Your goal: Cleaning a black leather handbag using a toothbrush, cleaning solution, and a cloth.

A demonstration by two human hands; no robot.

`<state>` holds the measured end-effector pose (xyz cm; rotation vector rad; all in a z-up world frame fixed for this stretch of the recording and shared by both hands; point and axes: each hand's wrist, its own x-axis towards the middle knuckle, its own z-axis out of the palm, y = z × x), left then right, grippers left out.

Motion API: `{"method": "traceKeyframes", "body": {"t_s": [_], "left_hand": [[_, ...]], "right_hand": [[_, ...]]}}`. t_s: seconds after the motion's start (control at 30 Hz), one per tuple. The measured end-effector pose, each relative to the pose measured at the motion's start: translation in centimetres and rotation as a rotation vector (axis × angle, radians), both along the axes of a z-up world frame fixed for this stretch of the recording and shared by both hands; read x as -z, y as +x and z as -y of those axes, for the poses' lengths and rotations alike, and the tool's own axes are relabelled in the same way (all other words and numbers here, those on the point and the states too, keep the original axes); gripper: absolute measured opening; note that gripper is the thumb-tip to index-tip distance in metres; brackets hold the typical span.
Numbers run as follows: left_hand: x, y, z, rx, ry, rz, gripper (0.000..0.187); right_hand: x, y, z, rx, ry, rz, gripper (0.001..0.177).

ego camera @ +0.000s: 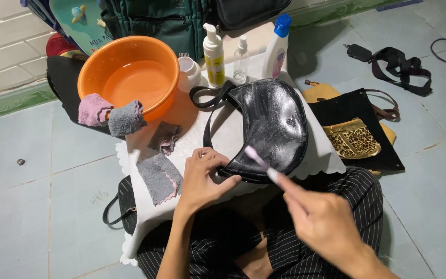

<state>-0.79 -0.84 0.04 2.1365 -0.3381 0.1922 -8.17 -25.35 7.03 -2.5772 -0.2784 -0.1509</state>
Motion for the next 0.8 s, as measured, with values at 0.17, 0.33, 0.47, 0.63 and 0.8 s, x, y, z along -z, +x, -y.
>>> {"method": "traceKeyframes", "body": {"t_s": [0.17,0.33,0.47,0.63,0.8], "left_hand": [[-0.2,-0.4,0.6,-0.019,0.072,0.061,0.042],[-0.2,-0.8,0.7,-0.041,0.122,0.141,0.044],[-0.5,-1.0,1.0,-0.074,0.141,0.152,0.048],[-0.3,-0.9,1.2,-0.094,0.076,0.094,0.038],[-0.3,-1.1,1.0,-0.122,0.074,0.064,0.039]], "right_hand": [[-0.9,0.8,1.2,0.029,0.137,-0.092,0.047],[-1.8,0.3,0.7,-0.069,0.087,-0.146,0.041],[-2.3,0.9,1.6,0.152,-0.084,0.055,0.036],[0.1,-0.4,2.4,-0.029,0.003,-0.075,0.046],[0.2,-2.5,-0.1,0.081,0.145,-0.117,0.047]]}}
